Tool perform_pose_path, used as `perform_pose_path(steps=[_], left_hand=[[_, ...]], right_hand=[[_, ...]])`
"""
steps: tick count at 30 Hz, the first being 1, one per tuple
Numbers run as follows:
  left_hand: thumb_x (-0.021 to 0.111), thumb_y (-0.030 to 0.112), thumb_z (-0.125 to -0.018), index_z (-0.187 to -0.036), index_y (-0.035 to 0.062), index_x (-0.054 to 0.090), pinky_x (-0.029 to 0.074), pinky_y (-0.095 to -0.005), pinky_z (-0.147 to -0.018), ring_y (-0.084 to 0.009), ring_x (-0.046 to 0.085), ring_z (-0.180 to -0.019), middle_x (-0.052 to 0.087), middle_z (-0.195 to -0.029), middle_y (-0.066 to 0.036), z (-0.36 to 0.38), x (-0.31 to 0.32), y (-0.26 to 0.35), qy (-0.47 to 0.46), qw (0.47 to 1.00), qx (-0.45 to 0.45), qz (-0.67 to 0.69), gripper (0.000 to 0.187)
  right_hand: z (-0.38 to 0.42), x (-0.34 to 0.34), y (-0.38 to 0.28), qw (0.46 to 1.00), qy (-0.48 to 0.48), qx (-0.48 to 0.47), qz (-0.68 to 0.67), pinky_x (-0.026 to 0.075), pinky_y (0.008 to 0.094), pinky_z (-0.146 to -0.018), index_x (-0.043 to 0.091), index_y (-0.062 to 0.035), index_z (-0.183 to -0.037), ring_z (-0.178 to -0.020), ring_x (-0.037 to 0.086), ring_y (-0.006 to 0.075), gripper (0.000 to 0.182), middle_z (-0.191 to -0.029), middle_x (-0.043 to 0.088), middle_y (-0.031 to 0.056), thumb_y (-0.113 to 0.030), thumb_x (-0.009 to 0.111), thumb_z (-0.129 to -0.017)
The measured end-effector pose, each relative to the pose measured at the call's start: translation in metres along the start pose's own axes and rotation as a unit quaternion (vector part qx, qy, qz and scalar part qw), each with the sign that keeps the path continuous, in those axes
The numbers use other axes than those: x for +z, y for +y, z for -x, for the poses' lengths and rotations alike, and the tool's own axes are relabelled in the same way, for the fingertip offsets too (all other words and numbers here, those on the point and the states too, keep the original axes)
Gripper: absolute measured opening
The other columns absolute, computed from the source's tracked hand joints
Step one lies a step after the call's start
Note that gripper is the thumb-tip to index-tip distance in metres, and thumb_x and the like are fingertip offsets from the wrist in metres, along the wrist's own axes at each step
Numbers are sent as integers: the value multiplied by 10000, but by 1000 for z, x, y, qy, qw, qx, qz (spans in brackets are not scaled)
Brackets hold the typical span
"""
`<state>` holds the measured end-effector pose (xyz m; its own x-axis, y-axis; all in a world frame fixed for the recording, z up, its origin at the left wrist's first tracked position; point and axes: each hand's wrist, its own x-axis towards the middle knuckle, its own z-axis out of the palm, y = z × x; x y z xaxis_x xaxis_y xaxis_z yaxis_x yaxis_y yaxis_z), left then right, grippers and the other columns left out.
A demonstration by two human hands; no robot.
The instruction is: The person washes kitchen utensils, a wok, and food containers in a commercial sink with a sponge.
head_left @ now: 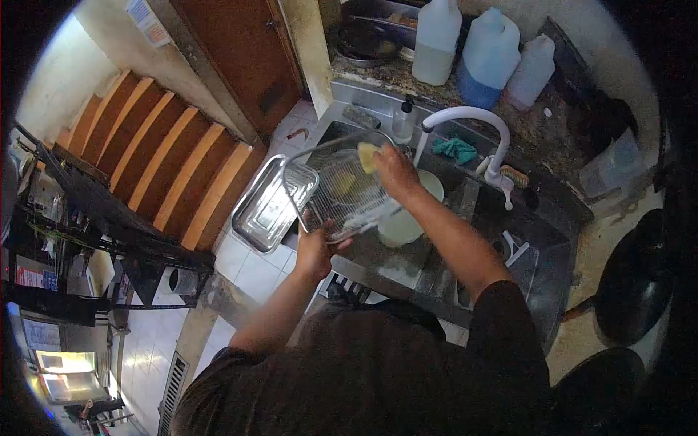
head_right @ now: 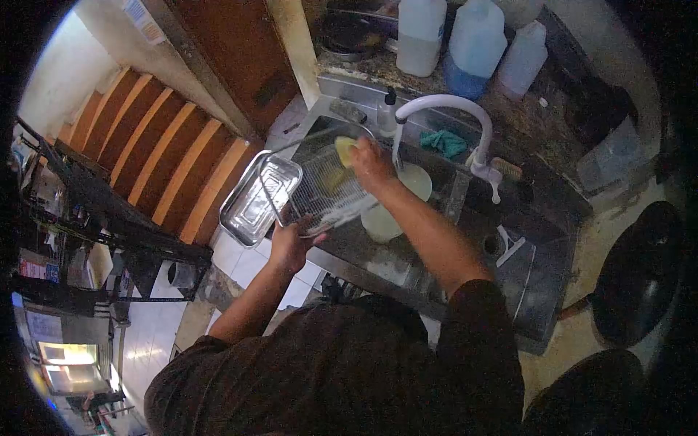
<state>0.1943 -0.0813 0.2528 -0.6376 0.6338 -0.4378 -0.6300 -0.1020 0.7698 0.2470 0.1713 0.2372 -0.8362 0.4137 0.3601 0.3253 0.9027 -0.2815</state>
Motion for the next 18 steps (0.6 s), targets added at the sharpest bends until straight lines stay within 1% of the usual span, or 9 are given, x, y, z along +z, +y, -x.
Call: perform_pose_path(steps=[1,2,4,7,8,9,11,15,18], left_hand=[[275,-47,-880,-1475,240,37,598,-465,-724,-410,605,-975,416,-1279,-220,3,1,2,-41,999,-24,-21,702],[278,-55,-875,-1477,256,38,592,-468,-736,-407,606,-977,417,-1283,-217,5,8,0,-37,998,-35,-40,719],[284,-56,-875,-1477,257,45,587,-475,-743,-405,610,-968,421,-1277,-211,1,11,-8,-43,998,-30,-45,720],[299,-62,-867,-1477,263,75,582,-481,-742,-394,621,-949,426,-1275,-201,-5,6,-9,-84,994,-21,-60,726],[307,-63,-864,-1481,233,76,589,-474,-736,-385,625,-964,432,-1292,-212,-4,6,-7,-81,995,-40,-48,722],[315,-64,-861,-1486,202,77,597,-466,-730,-375,628,-978,438,-1309,-222,-2,6,-4,-78,995,-59,-36,719],[314,-66,-864,-1486,198,81,595,-471,-729,-366,630,-965,444,-1302,-217,4,11,-3,-65,997,-26,-44,715],[313,-74,-848,-1461,244,125,592,-441,-702,-371,624,-946,439,-1264,-185,2,14,-5,-53,995,-1,-81,716],[320,-71,-850,-1458,232,148,594,-434,-709,-347,620,-966,460,-1254,-182,-12,10,-17,-87,988,21,-124,701]], right_hand=[[-6,3,-5,991,42,8,-126,517,446,-758,646,-33,-987,-886,609,351,217,-976,598,187,-35,548,-794],[-8,8,-15,991,43,8,-125,517,446,-758,646,-33,-987,-886,609,351,217,-976,598,187,-35,548,-794],[-7,21,-42,957,39,-222,-183,495,454,-840,581,-15,-1055,-984,590,379,255,-1015,601,185,-99,549,-817],[3,30,-60,948,-36,-220,-228,487,451,-855,564,-17,-1092,-1010,584,394,303,-1070,585,196,-97,576,-800],[1,58,-47,950,85,-242,-177,472,449,-871,562,-20,-1114,-1019,566,394,340,-1102,555,198,-95,595,-784],[3,49,-42,950,85,-244,-177,472,449,-871,562,-20,-1114,-1019,566,394,340,-1102,555,198,-95,595,-784],[8,24,-38,989,-6,-69,-130,448,455,-892,535,-8,-1188,-1036,534,393,421,-1096,534,214,-105,627,-789],[21,8,-61,989,51,13,-135,441,466,-904,501,-7,-1241,-1053,523,415,511,-1129,518,219,-110,656,-764],[19,6,-90,968,100,39,-225,451,451,-899,546,-38,-1213,-1075,526,406,460,-1153,519,207,-6,612,-759]])
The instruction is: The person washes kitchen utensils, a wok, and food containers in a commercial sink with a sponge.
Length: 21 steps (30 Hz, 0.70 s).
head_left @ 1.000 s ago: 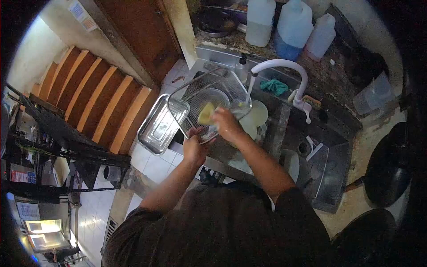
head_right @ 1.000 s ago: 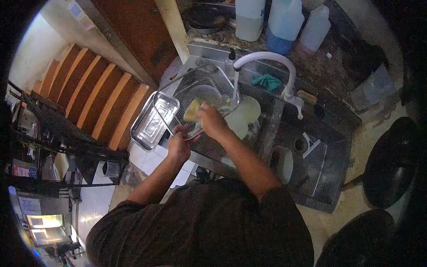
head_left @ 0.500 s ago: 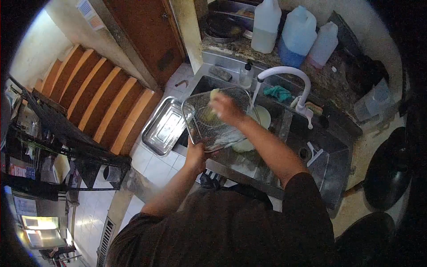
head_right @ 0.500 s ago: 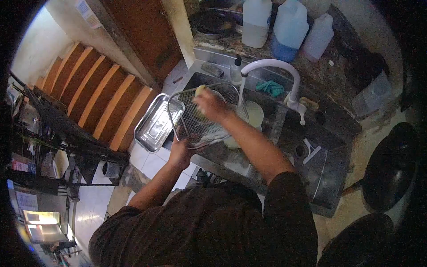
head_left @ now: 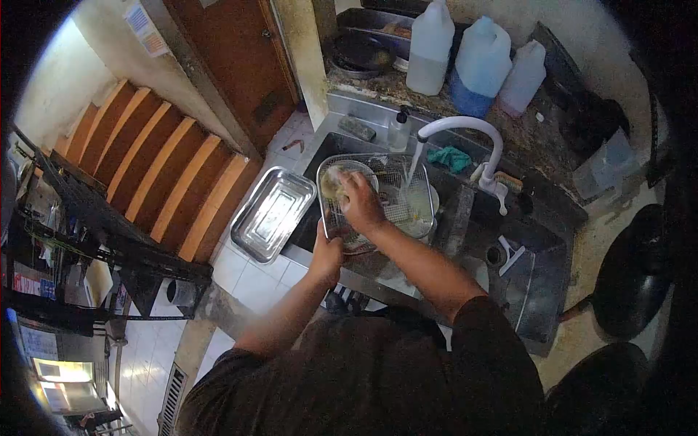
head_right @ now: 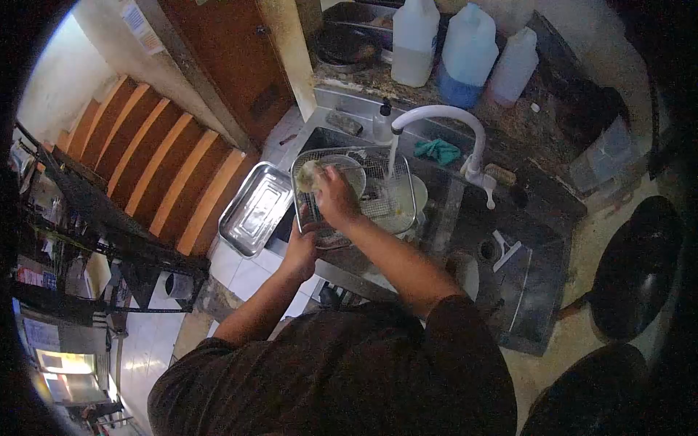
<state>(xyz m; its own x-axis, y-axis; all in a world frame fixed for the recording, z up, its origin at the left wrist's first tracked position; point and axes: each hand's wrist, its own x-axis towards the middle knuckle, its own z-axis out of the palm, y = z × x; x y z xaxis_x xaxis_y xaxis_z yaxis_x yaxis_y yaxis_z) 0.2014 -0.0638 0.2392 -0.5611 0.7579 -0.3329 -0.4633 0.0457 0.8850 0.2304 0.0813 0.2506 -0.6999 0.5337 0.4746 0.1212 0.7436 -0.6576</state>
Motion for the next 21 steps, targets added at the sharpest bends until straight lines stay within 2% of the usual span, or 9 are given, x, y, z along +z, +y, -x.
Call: perform_pose_path(steps=[4,7,9,11,13,15,17,18,21], left_hand=[[331,-67,-855,-1453,217,174,600,-435,-703,-321,609,-998,480,-1240,-182,8,12,14,8,1000,3,14,680],[344,-53,-871,-1432,168,220,610,-431,-685,-312,601,-1026,481,-1253,-178,7,13,17,-42,996,-69,29,615],[342,-50,-883,-1412,124,247,619,-422,-678,-324,601,-1040,473,-1268,-180,-2,9,10,-67,996,-36,42,564],[338,-59,-881,-1405,109,258,621,-418,-681,-327,600,-1046,475,-1272,-177,-7,7,25,-62,994,-70,51,556],[334,-68,-878,-1398,94,268,623,-415,-684,-330,599,-1051,476,-1276,-174,-7,8,28,-56,991,-106,63,548],[340,-79,-871,-1386,82,288,620,-414,-694,-319,594,-1069,488,-1274,-163,-5,9,27,-66,994,-75,46,543],[347,-75,-866,-1388,72,288,617,-415,-702,-308,591,-1076,496,-1266,-158,9,21,29,-57,995,-69,36,546],[353,-71,-861,-1390,61,289,614,-415,-710,-297,588,-1084,505,-1257,-152,15,25,28,-46,996,-64,28,549],[346,-70,-843,-1422,75,241,608,-427,-712,-314,592,-1059,480,-1272,-156,-26,1,-17,-63,996,56,20,606]], right_hand=[[-8,1,6,997,34,-43,-47,477,427,-872,561,-44,-1184,-1034,570,384,434,-1108,570,191,20,593,-756],[-21,10,13,989,133,-29,-55,494,410,-837,550,-32,-1162,-956,612,370,396,-1028,619,182,15,588,-771],[-11,15,2,984,17,35,-173,482,435,-848,560,-12,-1140,-942,614,401,314,-971,640,213,-42,567,-828],[-1,11,-12,984,24,8,-178,484,428,-841,557,-3,-1127,-958,613,407,289,-1010,636,219,-55,560,-843],[4,12,-11,978,-35,-115,-171,495,431,-815,543,3,-1136,-932,616,416,302,-987,639,209,-53,561,-840],[-5,16,-13,979,-21,-104,-173,492,440,-798,545,-4,-1102,-922,614,418,265,-971,629,215,-51,561,-841],[-22,15,-19,984,106,75,-126,479,461,-797,547,-10,-1052,-923,608,415,220,-949,618,222,-36,555,-834],[-31,7,-27,969,178,97,-141,472,471,-796,543,-9,-1012,-924,603,418,198,-939,613,232,-9,552,-815],[-30,25,-12,984,153,-19,-92,483,453,-804,559,-40,-1047,-929,605,399,270,-942,622,194,8,570,-781]])
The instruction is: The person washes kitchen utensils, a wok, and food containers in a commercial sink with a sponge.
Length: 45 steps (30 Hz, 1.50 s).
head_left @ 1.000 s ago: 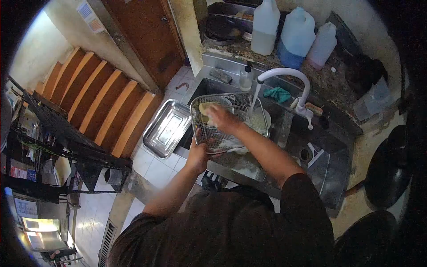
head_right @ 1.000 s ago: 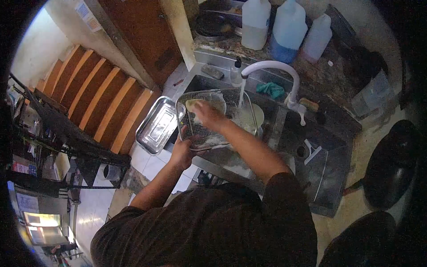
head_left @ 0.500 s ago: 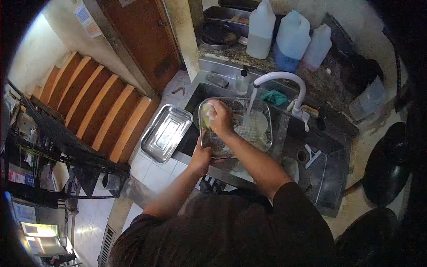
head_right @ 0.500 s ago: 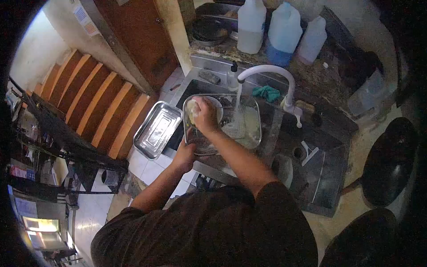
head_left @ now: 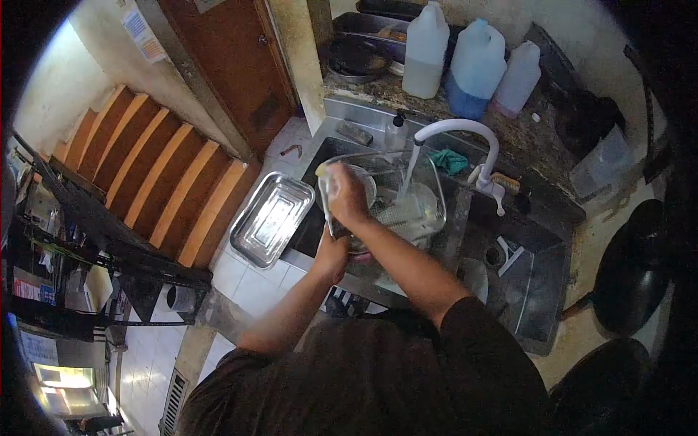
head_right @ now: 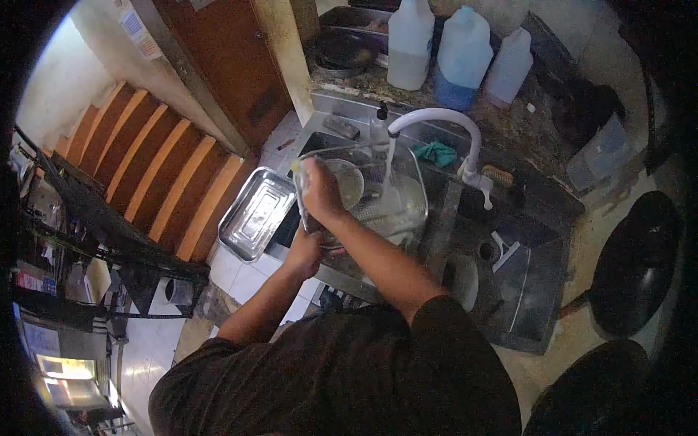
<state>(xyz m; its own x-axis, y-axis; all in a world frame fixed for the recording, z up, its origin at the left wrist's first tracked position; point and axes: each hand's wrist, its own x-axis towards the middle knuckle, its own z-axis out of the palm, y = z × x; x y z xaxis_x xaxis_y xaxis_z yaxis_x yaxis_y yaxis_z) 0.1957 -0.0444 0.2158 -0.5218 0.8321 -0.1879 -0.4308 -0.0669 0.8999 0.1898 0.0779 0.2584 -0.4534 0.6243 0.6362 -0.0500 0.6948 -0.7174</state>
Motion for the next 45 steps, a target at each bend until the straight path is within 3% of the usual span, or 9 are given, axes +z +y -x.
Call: perform_pose_path(steps=[6,16,18,26,28,31,36,42,45], left_hand=[[274,-78,-854,-1417,108,224,596,-481,-746,-373,586,-1062,453,-1292,-193,9,-3,30,46,998,-52,-5,596],[317,-46,-853,-1434,202,197,611,-463,-683,-360,611,-988,430,-1287,-184,26,-7,53,88,992,-88,16,643],[312,-55,-851,-1443,209,183,611,-458,-690,-360,606,-1000,424,-1299,-184,25,-1,52,76,992,-96,20,660],[301,-75,-862,-1457,150,161,611,-413,-718,-345,558,-1057,463,-1231,-186,3,-10,34,37,998,0,-43,651],[278,-122,-801,-1453,142,220,583,-364,-777,-287,577,-1018,486,-1217,-195,-5,-25,24,56,987,104,-107,706],[302,-118,-790,-1459,133,235,515,-326,-828,-249,575,-1017,529,-1195,-183,3,-23,36,90,983,95,-128,718],[318,-95,-812,-1467,141,229,497,-329,-836,-255,588,-1011,565,-1175,-161,2,-19,27,92,977,92,-169,702],[315,-68,-829,-1399,92,295,461,-336,-919,-286,568,-1056,477,-1270,-163,5,10,24,61,997,42,-28,593],[314,-64,-826,-1328,32,370,448,-345,-933,-250,540,-1080,506,-1223,-161,-12,-4,10,54,975,144,-162,514]], right_hand=[[5,-32,48,918,-244,-272,151,489,448,-839,629,-69,-1039,-989,599,363,263,-1069,620,168,-114,518,-806],[-18,-93,97,852,-298,-18,430,490,494,-732,601,-50,-975,-904,608,405,201,-912,598,190,-19,520,-793],[-10,-67,95,971,-106,139,165,478,502,-788,601,-27,-980,-935,587,441,231,-949,600,218,14,498,-777],[42,-46,32,925,-372,72,41,441,421,-942,606,-45,-1162,-1093,557,380,393,-1155,601,206,-8,543,-776],[60,-62,75,877,-448,-131,114,445,398,-940,596,-77,-1210,-1107,562,352,360,-1185,601,181,-78,514,-859],[56,-105,95,883,-421,184,97,452,413,-913,614,-49,-1142,-1069,578,341,282,-1122,620,177,-154,482,-916],[56,-147,102,829,-388,-63,398,490,455,-787,597,8,-971,-896,624,366,246,-907,638,187,-206,503,-895],[56,-141,90,921,-160,277,222,472,487,-792,620,1,-973,-877,592,410,210,-972,618,201,-131,490,-875],[76,-146,127,923,-289,102,232,485,469,-802,635,-29,-1009,-915,606,403,233,-978,628,204,-115,542,-812]])
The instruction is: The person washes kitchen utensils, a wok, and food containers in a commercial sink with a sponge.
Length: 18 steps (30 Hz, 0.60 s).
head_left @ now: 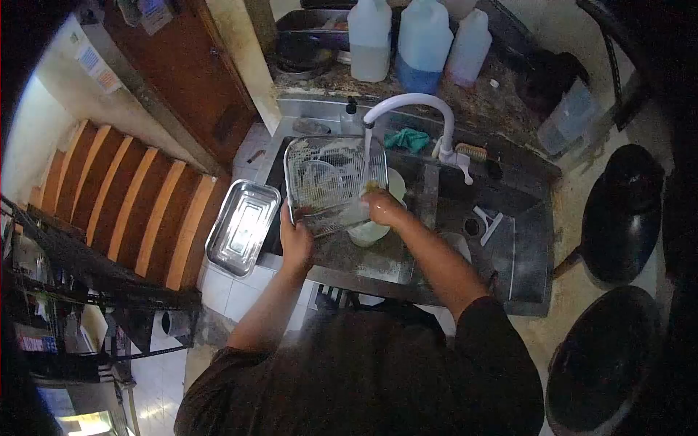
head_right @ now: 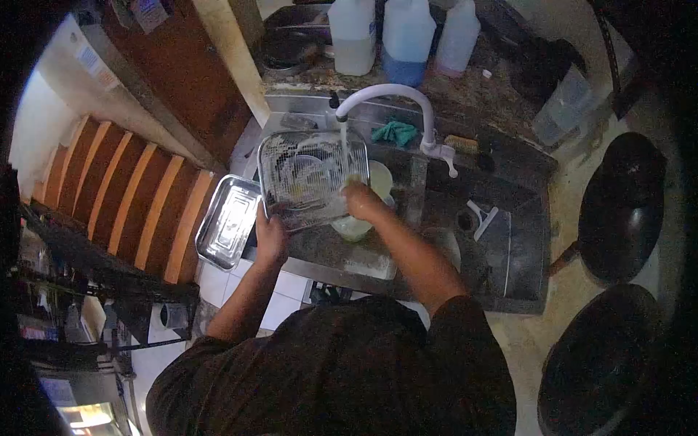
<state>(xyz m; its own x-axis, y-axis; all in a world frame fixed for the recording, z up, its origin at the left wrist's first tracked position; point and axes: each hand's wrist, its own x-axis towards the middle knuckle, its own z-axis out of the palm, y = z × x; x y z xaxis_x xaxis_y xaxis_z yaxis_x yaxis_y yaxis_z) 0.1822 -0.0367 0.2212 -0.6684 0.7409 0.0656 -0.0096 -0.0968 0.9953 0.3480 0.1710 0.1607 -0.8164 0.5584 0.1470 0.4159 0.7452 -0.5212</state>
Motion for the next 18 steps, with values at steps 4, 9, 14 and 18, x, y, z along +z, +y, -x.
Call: perform_pose_path(steps=[4,9,14,18], left_hand=[[300,-73,-830,-1329,30,383,452,-344,-923,-247,535,-1098,511,-1219,-162,-5,-2,4,-31,994,-57,91,517],[337,-43,-853,-1403,79,285,490,-402,-900,-307,577,-1049,517,-1228,-167,-12,0,-14,-38,974,-108,194,566],[379,-8,-866,-1432,144,230,546,-481,-812,-370,595,-1044,503,-1262,-179,-8,10,-3,-21,939,-242,243,605],[355,-20,-865,-1477,189,128,542,-506,-812,-391,605,-1038,501,-1300,-172,-2,24,-21,-35,907,-262,328,685]], right_hand=[[25,-51,15,985,-162,21,-54,498,439,-788,641,-26,-989,-922,625,354,268,-985,637,190,-47,625,-723],[134,-135,19,981,103,165,7,489,417,-800,627,-14,-940,-942,620,350,204,-961,642,181,-38,655,-740],[185,-130,27,946,-6,321,53,429,474,-966,590,-40,-1219,-1117,554,389,422,-1178,595,210,-220,687,-850],[115,-77,17,729,186,192,-630,386,465,-1024,462,-76,-1349,-1189,517,337,593,-1340,490,160,-202,709,-826]])
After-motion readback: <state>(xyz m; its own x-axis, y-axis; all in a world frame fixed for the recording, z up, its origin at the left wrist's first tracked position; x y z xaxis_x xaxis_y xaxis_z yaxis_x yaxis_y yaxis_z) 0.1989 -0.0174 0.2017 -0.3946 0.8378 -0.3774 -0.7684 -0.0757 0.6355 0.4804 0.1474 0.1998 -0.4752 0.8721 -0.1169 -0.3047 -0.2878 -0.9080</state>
